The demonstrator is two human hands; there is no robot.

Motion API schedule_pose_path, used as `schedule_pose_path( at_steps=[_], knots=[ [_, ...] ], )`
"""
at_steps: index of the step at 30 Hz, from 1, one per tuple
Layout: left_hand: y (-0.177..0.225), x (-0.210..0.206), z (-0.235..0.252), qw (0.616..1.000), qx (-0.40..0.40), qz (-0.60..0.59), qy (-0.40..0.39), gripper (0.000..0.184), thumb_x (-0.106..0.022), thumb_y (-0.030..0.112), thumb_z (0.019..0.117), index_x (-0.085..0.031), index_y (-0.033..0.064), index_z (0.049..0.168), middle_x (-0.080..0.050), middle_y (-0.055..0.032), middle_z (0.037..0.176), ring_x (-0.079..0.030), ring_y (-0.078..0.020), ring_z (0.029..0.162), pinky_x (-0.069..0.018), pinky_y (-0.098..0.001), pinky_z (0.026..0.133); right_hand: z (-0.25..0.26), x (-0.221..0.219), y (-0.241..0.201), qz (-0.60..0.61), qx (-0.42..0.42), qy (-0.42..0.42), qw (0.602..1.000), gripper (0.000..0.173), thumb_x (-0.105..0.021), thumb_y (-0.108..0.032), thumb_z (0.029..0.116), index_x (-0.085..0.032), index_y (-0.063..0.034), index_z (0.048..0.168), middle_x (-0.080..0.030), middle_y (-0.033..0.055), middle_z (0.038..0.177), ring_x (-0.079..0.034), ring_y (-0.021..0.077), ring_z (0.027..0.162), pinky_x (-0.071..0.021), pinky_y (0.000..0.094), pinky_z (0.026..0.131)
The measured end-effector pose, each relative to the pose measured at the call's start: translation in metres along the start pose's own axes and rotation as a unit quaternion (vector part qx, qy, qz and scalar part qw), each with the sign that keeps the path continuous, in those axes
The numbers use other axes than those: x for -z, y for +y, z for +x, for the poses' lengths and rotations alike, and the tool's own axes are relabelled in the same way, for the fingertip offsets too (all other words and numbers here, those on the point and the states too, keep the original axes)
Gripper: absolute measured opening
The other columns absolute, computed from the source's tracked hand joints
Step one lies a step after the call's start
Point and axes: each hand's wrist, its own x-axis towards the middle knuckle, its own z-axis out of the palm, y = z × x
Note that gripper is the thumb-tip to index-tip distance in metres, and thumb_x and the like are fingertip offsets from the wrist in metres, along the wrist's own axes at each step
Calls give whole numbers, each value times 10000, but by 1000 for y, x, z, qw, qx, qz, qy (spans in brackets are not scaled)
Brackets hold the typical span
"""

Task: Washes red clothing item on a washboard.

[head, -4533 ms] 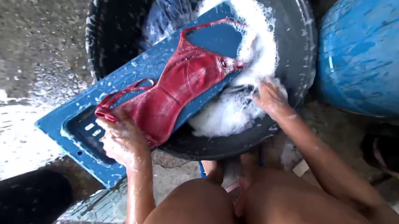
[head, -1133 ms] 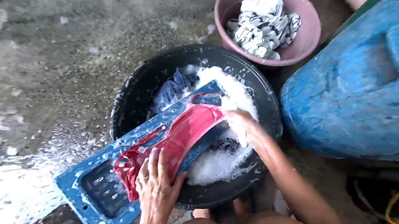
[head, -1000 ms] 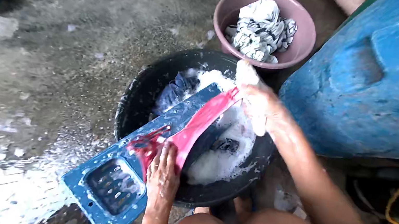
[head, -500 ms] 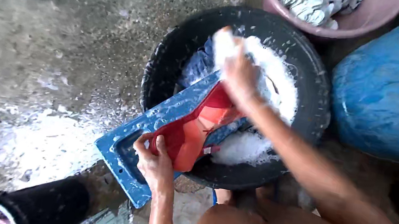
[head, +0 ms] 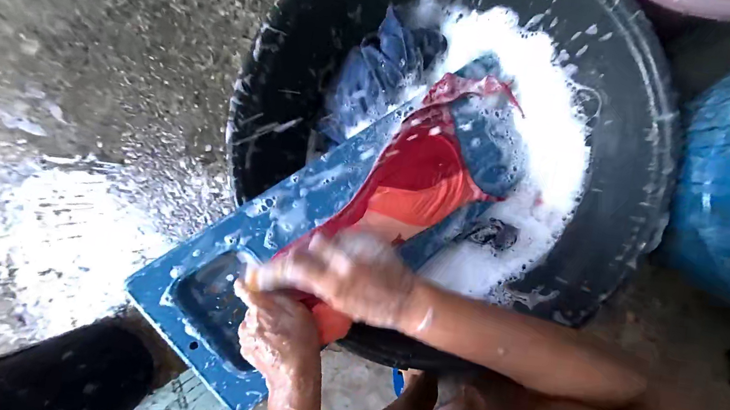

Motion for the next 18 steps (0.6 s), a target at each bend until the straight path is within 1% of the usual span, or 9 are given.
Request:
schedule_pose_path(
  at_steps=[2, 4, 6, 8, 11, 12, 14, 16, 18],
  knots=[
    [0, 0, 1, 1000, 3, 10, -15, 445, -350, 224, 1114, -488, -90, 1398, -692, -339, 1016, -691, -532, 964, -518, -664, 813, 2, -11, 26, 17, 63, -19, 998, 273, -689, -115, 947, -750, -165, 1208, -753, 71, 1038, -726, 209, 871, -608, 384, 768],
    [2, 2, 1, 999, 13, 14, -27, 441, -355, 250, 1117, -500, -59, 1396, -698, -318, 1025, -695, -515, 968, -519, -656, 810, 33, 14, 100, -108, -44, -9, 993, 314, -600, -161, 1005, -710, -165, 1299, -750, 89, 1153, -743, 234, 959, -613, 416, 822],
    [5, 3, 1, 999, 22, 17, -21, 451, -354, 261, 1121, -507, -51, 1409, -702, -321, 1020, -697, -521, 971, -518, -657, 802, 72, 50, 157, -188, -213, -29, 958, 397, -485, -173, 1058, -584, -128, 1440, -691, 198, 1272, -714, 412, 1044, -565, 595, 856],
    [9, 2, 3, 1000, 21, 13, -16, 454, -353, 270, 1123, -507, -54, 1402, -700, -322, 1006, -694, -526, 965, -516, -664, 798, 89, 68, 146, -185, -271, -29, 944, 433, -472, -202, 1059, -535, -124, 1480, -683, 230, 1263, -692, 455, 1071, -536, 642, 875],
    [-1, 0, 0, 1000, 7, 14, -14, 451, -358, 257, 1119, -493, -67, 1401, -700, -321, 997, -697, -524, 949, -522, -660, 798, 33, 14, 29, -68, -45, -17, 997, 329, -692, -166, 928, -703, -105, 1252, -729, 126, 996, -712, 271, 820, -597, 442, 702],
    [-1, 0, 1, 1000, -2, 5, -10, 463, -363, 236, 1117, -479, -97, 1418, -696, -343, 997, -692, -543, 951, -519, -669, 804, 15, -6, 5, -10, 32, -28, 999, 276, -714, -136, 918, -733, -137, 1193, -733, 100, 978, -710, 242, 811, -595, 413, 710],
    [-2, 0, 1, 1000, -3, 2, -18, 451, -364, 255, 1116, -501, -77, 1389, -698, -327, 1007, -694, -526, 957, -522, -658, 804, 9, -13, 21, 7, 85, -45, 995, 289, -696, -121, 941, -747, -190, 1217, -752, 70, 1036, -730, 219, 844, -608, 398, 736],
    [0, -1, 1, 1000, 11, -4, -20, 449, -367, 292, 1119, -533, -45, 1366, -703, -307, 1006, -698, -510, 959, -518, -655, 798, 39, 15, 96, -104, -38, -19, 994, 304, -624, -172, 995, -721, -177, 1284, -761, 92, 1091, -745, 253, 902, -614, 434, 776],
    [3, 0, 2, 1000, 25, -2, -14, 456, -364, 311, 1121, -534, -32, 1369, -706, -299, 997, -699, -507, 962, -515, -656, 796, 77, 56, 161, -194, -233, -39, 952, 389, -497, -219, 1061, -595, -129, 1427, -714, 212, 1206, -714, 431, 1031, -560, 622, 844]
  ],
)
